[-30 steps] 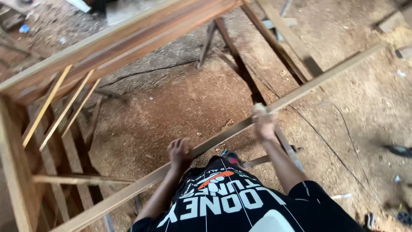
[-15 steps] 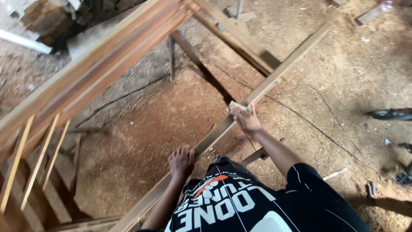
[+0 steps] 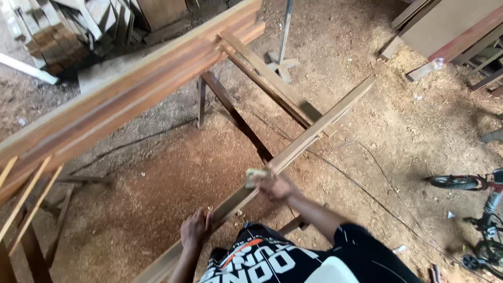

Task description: The person sands the interior and exterior edges of a rectangular wooden frame by hand using a small piece of sandpaper.

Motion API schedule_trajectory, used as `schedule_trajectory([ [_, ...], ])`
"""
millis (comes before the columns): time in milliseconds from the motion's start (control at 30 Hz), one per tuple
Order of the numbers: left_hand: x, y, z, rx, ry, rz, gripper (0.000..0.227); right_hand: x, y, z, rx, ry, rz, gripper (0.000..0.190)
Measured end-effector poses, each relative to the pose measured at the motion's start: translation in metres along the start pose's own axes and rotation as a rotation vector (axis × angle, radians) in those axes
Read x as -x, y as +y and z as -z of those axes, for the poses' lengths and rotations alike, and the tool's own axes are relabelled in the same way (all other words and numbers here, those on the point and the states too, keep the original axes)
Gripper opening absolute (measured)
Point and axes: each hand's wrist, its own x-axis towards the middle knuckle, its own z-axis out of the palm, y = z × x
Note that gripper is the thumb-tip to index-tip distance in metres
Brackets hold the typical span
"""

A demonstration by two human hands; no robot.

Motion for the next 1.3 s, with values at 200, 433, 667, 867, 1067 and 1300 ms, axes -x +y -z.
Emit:
schedule_trajectory([
  [200, 0.007, 0.002, 0.017, -0.010, 0.028, -0.057, 0.058, -0.014, 0.046, -0.013, -0.110, -0.185, -0.232, 0.018],
  [433, 0.010, 0.008, 0.024, -0.038, -0.137, 0.007, 0.063, -0.008, 0.015, -0.034, -0.149, -0.259, -0.306, 0.014],
  [667, 0.008, 0.006, 0.019, -0.017, -0.084, -0.016, 0.068, 0.002, -0.017, -0.008, -0.008, -0.075, -0.054, 0.022],
  [867, 0.016, 0.006, 0.027, -0.001, -0.107, -0.060, 0.066, -0.002, 0.032, -0.016, -0.435, -0.450, -0.919, 0.019],
  [1067, 0.019, 0.007, 0.028, 0.024, -0.141, -0.063, 0.063, 0.029, -0.011, -0.071, -0.128, 0.091, -0.016, 0.035],
  [1300, -0.002, -0.009, 0.005, 0.164, -0.047, -0.010, 0.055, 0.025, 0.082, -0.049, 0.446, -0.143, 0.078, 0.031],
])
